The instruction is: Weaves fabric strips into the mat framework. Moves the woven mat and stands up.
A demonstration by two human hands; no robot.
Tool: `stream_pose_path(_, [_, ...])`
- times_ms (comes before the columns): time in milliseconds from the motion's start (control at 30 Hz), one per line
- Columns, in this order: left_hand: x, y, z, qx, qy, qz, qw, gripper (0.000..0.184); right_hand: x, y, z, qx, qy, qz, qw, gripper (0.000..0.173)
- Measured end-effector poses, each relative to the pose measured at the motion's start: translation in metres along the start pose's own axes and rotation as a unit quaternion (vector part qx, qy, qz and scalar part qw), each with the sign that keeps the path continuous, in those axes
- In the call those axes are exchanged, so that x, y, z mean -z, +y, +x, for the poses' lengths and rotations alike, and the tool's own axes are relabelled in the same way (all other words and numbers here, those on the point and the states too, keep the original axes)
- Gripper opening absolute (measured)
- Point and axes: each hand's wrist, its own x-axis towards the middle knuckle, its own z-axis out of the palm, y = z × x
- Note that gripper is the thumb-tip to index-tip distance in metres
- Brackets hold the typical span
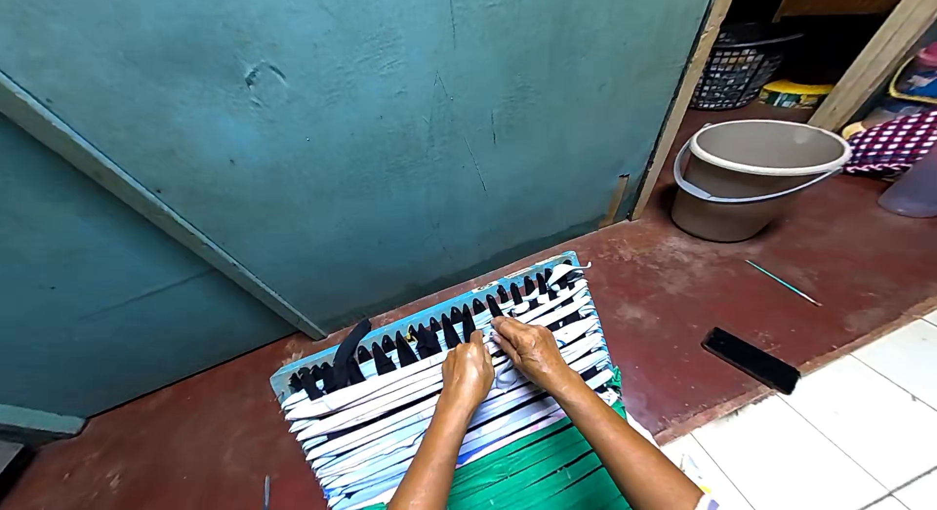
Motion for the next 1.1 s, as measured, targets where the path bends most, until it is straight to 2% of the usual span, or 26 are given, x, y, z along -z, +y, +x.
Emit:
stream_pose_path(67, [-0.010,-0.008,-0.003,-0.037,0.074,-0.063,0.995,0.041,-0.002,0.001,-0.001,0.004,0.013,-0.001,1.000,0.020])
stream_pose_path(133, [-0.017,-0.009,-0.005,-0.049,0.127,-0.072,0.988,0.043,-0.003,-0.002,-0.001,0.001,0.010,-0.005,1.000,0.020])
stream_pose_path(267, [-0.012,0.004,-0.008,0.008,0.088,0.017,0.996,0.048,0.002,-0.005,0.002,-0.019,-0.065,0.004,0.998,0.022])
stream_pose_path(333, [-0.014,0.007,-0.009,0.011,0.099,0.040,0.994,0.047,0.007,-0.005,0.003,-0.025,-0.088,0.014,0.996,0.023])
stream_pose_path(433, [-0.006,0.015,-0.008,0.056,0.025,0.065,0.996,0.051,0.007,-0.004,0.003,-0.031,-0.086,0.027,0.995,0.025])
stream_pose_path(533, [0.001,0.014,0.003,0.062,-0.013,0.022,0.998,0.048,0.004,0.000,0.001,-0.031,-0.062,0.043,0.997,0.025])
stream_pose_path(600, [-0.001,0.003,0.016,0.026,-0.013,-0.099,0.995,0.039,0.003,0.003,0.000,-0.035,-0.049,0.064,0.996,0.025])
stream_pose_path(633, [-0.005,-0.006,0.021,-0.002,-0.003,-0.204,0.979,0.033,0.003,0.004,0.000,-0.040,-0.041,0.081,0.995,0.025])
stream_pose_path(667, [-0.011,-0.013,0.024,-0.022,-0.001,-0.346,0.938,0.027,0.003,0.006,-0.001,-0.048,-0.030,0.101,0.993,0.026])
stream_pose_path(733, [-0.018,-0.022,0.023,-0.041,-0.043,-0.555,0.829,0.022,-0.001,0.011,0.001,-0.066,0.018,0.139,0.988,0.027])
stream_pose_path(767, [-0.021,-0.026,0.021,-0.052,-0.054,-0.610,0.789,0.020,-0.002,0.013,0.003,-0.074,0.044,0.159,0.984,0.027])
stream_pose_path(833, [-0.025,-0.029,0.019,-0.073,-0.056,-0.660,0.746,0.021,-0.002,0.013,0.007,-0.084,0.051,0.172,0.980,0.024])
stream_pose_path(967, [-0.031,-0.030,0.021,-0.099,-0.038,-0.676,0.729,0.023,0.000,0.006,0.014,-0.064,0.015,0.067,0.996,0.017])
stream_pose_path(1033, [-0.033,-0.028,0.019,-0.100,-0.022,-0.667,0.738,0.025,-0.003,0.003,0.015,-0.055,0.009,0.020,0.998,0.016])
stream_pose_path(1100, [-0.035,-0.025,0.017,-0.103,0.010,-0.634,0.766,0.025,-0.005,-0.001,0.017,-0.062,-0.005,-0.012,0.998,0.016])
